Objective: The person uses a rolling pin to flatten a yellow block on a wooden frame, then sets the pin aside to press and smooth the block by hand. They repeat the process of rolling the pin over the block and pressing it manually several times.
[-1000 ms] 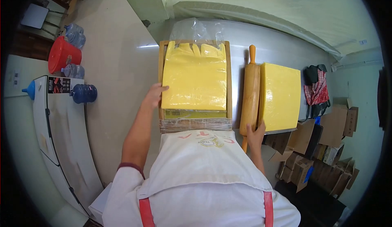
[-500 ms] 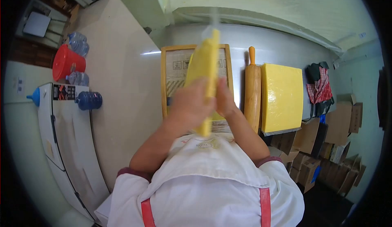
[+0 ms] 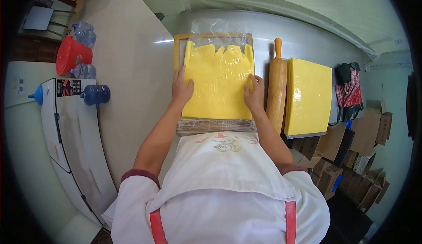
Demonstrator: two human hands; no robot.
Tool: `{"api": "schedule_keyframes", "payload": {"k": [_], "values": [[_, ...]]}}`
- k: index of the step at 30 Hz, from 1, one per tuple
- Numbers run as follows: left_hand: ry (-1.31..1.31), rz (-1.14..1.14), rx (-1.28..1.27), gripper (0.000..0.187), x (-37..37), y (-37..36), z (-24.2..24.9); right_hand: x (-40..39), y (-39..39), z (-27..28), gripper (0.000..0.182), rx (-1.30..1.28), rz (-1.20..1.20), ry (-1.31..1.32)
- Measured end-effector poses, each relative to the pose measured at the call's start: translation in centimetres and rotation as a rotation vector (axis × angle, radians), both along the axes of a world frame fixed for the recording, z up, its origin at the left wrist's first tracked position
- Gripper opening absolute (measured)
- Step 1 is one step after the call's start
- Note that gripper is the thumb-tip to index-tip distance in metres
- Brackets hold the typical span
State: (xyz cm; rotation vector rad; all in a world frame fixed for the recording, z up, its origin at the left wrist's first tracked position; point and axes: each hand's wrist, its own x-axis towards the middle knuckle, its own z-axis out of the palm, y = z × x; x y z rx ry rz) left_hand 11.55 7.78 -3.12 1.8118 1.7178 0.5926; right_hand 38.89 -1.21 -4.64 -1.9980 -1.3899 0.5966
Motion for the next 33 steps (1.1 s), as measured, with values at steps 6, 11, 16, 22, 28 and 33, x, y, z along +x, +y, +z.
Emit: {"api": "schedule_keyframes", "payload": {"k": [6, 11, 16, 22, 28, 33], "values": [[0.020, 0.058, 0.041, 0.060, 0.5, -3.5, -2.3, -2.9, -1.3, -1.4, 0.054, 0.030, 0.047, -0.173], [0.300, -0.152, 0.185, 0.064, -0.4, -6.7, -3.0, -2.3, -4.0, -1.6, 0.056, -0.007, 0.257, -0.277], [0.431, -0.303, 0.046, 0.070, 0.0, -6.5, -1.9, -3.6, -3.6, -0.4, 0.068, -0.138, 0.352, -0.466], [0.470, -0.308, 0.001, 0.073, 0.1, -6.9, -2.0, -3.5, -3.7, -1.0, 0.072, -0.178, 0.390, -0.544], [0.504, -0.312, 0.039, 0.073, 0.2, -6.7, -2.4, -3.3, -3.9, -1.2, 0.072, -0.160, 0.386, -0.498], [0.449, -0.436, 0.047, 0.074, 2.8, -8.2, -2.3, -0.4, -10.9, 0.8, 0.075, 0.127, -0.052, -0.059]]}}
